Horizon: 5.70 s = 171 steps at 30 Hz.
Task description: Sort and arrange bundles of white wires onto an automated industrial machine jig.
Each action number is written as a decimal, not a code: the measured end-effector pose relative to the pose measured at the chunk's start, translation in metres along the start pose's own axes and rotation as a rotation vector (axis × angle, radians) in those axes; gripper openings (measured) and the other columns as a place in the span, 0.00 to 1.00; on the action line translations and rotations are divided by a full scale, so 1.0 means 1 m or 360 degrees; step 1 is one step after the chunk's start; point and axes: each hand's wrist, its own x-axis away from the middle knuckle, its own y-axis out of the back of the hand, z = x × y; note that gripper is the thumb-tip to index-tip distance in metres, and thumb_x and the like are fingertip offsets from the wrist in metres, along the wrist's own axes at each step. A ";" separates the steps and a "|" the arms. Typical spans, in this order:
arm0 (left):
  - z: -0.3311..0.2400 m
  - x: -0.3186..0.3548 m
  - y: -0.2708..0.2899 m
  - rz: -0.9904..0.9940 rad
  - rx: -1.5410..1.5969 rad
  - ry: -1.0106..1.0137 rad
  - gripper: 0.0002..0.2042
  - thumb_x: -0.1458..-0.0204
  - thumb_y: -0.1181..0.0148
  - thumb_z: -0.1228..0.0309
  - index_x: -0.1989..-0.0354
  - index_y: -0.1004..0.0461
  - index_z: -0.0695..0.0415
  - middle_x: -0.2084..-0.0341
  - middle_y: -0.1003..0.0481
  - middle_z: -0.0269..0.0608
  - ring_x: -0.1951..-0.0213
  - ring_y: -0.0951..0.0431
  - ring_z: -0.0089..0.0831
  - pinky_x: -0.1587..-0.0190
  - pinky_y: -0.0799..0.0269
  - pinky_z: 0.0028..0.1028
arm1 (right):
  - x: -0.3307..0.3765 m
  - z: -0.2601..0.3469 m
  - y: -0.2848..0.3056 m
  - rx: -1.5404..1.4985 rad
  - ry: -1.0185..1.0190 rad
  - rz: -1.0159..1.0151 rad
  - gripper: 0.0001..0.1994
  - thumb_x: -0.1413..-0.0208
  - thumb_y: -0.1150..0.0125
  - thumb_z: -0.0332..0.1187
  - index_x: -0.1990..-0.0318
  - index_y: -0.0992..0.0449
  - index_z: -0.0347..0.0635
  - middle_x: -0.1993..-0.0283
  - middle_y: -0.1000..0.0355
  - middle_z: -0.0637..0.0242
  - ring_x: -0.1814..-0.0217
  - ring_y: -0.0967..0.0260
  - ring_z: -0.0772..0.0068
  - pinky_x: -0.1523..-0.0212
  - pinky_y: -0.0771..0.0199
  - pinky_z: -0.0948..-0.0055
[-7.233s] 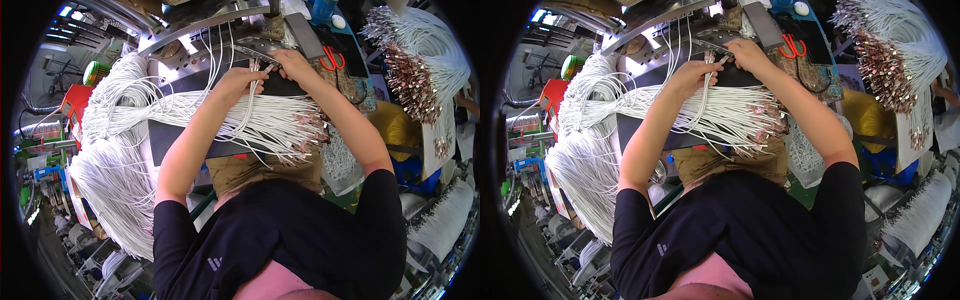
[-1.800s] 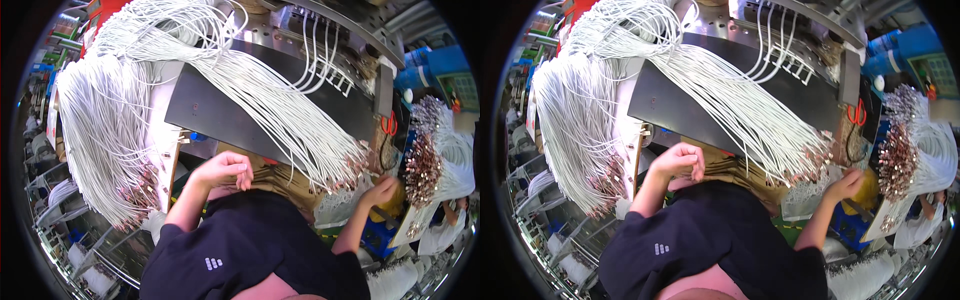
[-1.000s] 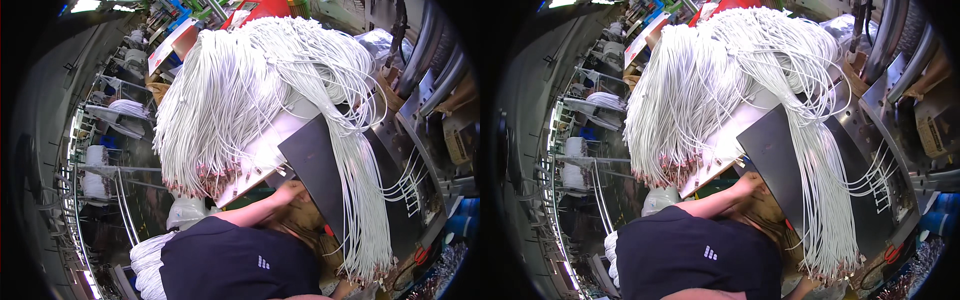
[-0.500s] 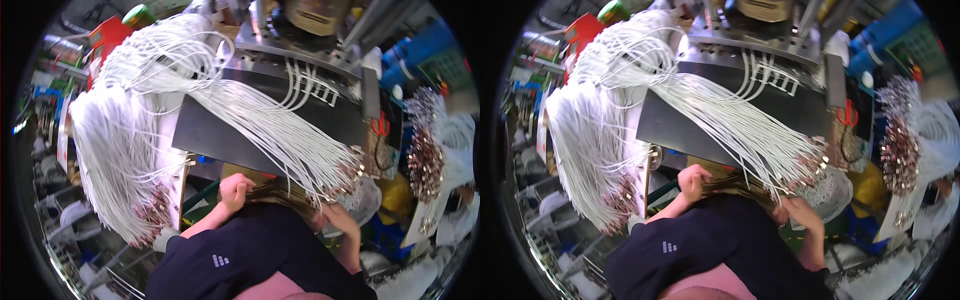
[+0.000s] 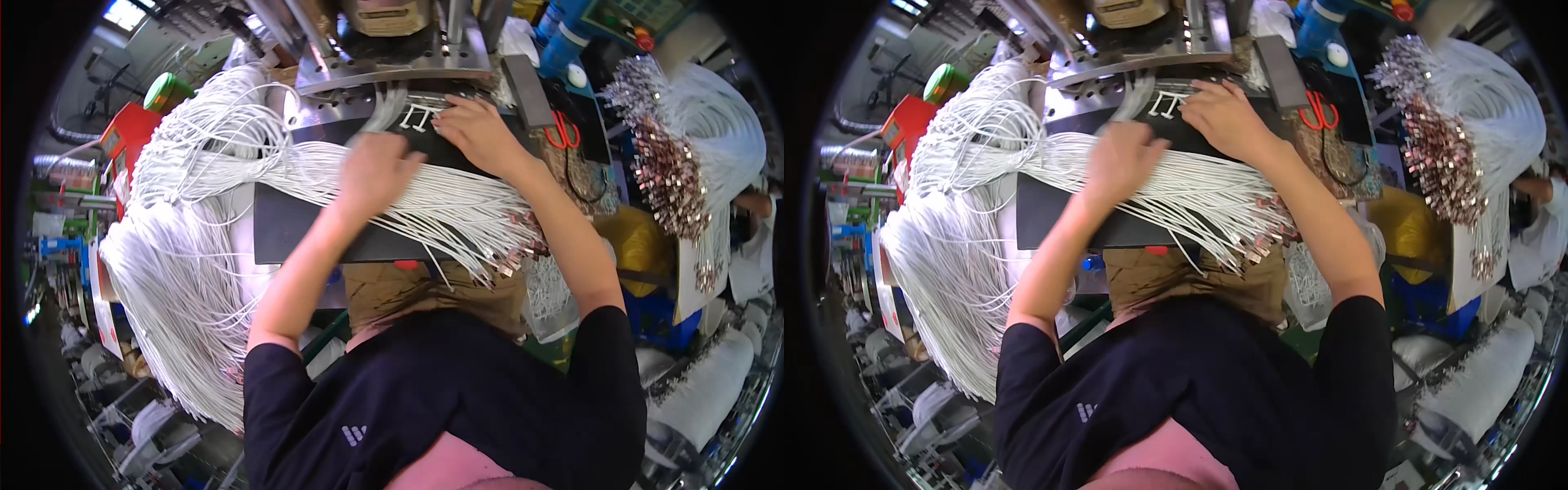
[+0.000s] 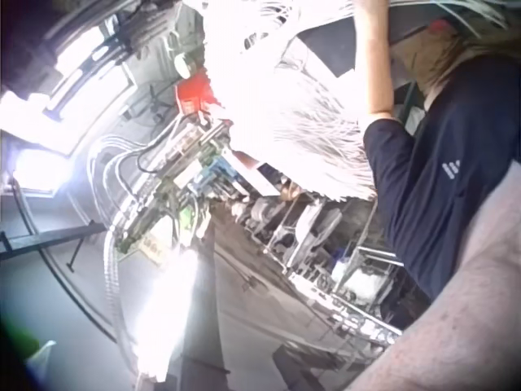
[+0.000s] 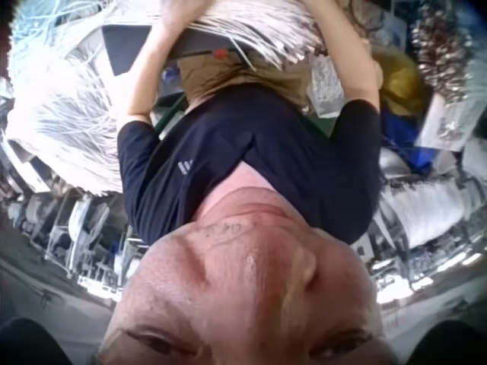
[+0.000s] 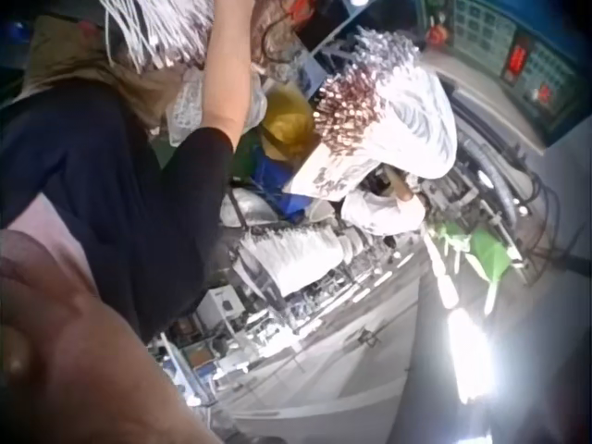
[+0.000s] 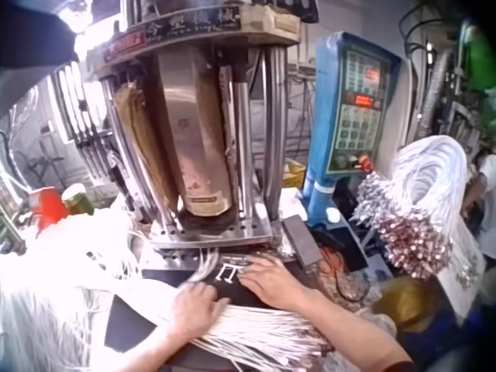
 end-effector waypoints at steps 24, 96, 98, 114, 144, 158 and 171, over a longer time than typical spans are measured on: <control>-0.027 -0.015 0.064 0.0619 0.0733 0.0028 0.15 0.37 0.48 0.60 0.61 0.23 0.62 0.70 0.22 0.56 0.66 0.23 0.52 0.63 0.29 0.40 | -0.009 0.090 0.087 -0.0367 -0.0918 0.0792 0.22 0.51 0.32 0.37 0.47 0.25 0.45 0.50 0.25 0.57 0.43 0.29 0.57 0.44 0.31 0.56; -0.018 -0.053 -0.028 0.0743 0.1787 0.1334 0.14 0.45 0.34 0.63 0.58 0.19 0.61 0.67 0.21 0.35 0.68 0.22 0.24 0.58 0.26 0.22 | 0.001 -0.020 0.000 -0.1867 -0.1744 0.0155 0.19 0.43 0.47 0.39 0.55 0.21 0.30 0.75 0.27 0.58 0.69 0.26 0.61 0.63 0.29 0.70; -0.023 -0.055 -0.028 0.0750 0.1799 0.1322 0.14 0.44 0.34 0.63 0.58 0.19 0.61 0.67 0.21 0.35 0.67 0.22 0.23 0.58 0.26 0.22 | 0.006 -0.014 -0.014 -0.1524 -0.1445 -0.0010 0.20 0.44 0.46 0.40 0.54 0.21 0.31 0.72 0.25 0.59 0.69 0.26 0.65 0.63 0.28 0.70; -0.017 -0.056 -0.028 0.0837 0.1950 0.1327 0.14 0.41 0.37 0.63 0.57 0.19 0.62 0.71 0.24 0.29 0.71 0.29 0.19 0.68 0.33 0.20 | 0.015 -0.027 -0.025 -0.1432 -0.0947 0.0052 0.21 0.49 0.36 0.40 0.52 0.20 0.35 0.64 0.20 0.60 0.64 0.25 0.71 0.60 0.28 0.71; 0.012 -0.042 -0.014 0.0686 0.1492 0.1127 0.13 0.45 0.36 0.62 0.68 0.16 0.61 0.79 0.24 0.32 0.77 0.26 0.26 0.70 0.29 0.25 | 0.021 -0.020 0.004 -0.1304 -0.0839 0.0316 0.27 0.51 0.31 0.55 0.57 0.19 0.38 0.69 0.22 0.62 0.69 0.25 0.70 0.66 0.30 0.71; 0.058 -0.102 -0.047 -0.0540 -0.0685 -0.0086 0.12 0.46 0.41 0.62 0.70 0.21 0.57 0.75 0.21 0.46 0.73 0.19 0.47 0.70 0.22 0.42 | 0.002 -0.023 -0.006 -0.0347 -0.0512 -0.0040 0.15 0.38 0.45 0.41 0.59 0.19 0.39 0.60 0.26 0.57 0.52 0.30 0.52 0.51 0.30 0.60; 0.046 -0.096 -0.049 -0.0322 -0.0445 0.0105 0.13 0.47 0.45 0.65 0.80 0.21 0.57 0.81 0.22 0.47 0.74 0.19 0.44 0.70 0.23 0.40 | -0.072 -0.079 -0.037 0.0577 -0.0179 -0.0313 0.13 0.42 0.48 0.25 0.52 0.24 0.36 0.56 0.26 0.49 0.48 0.30 0.45 0.47 0.28 0.57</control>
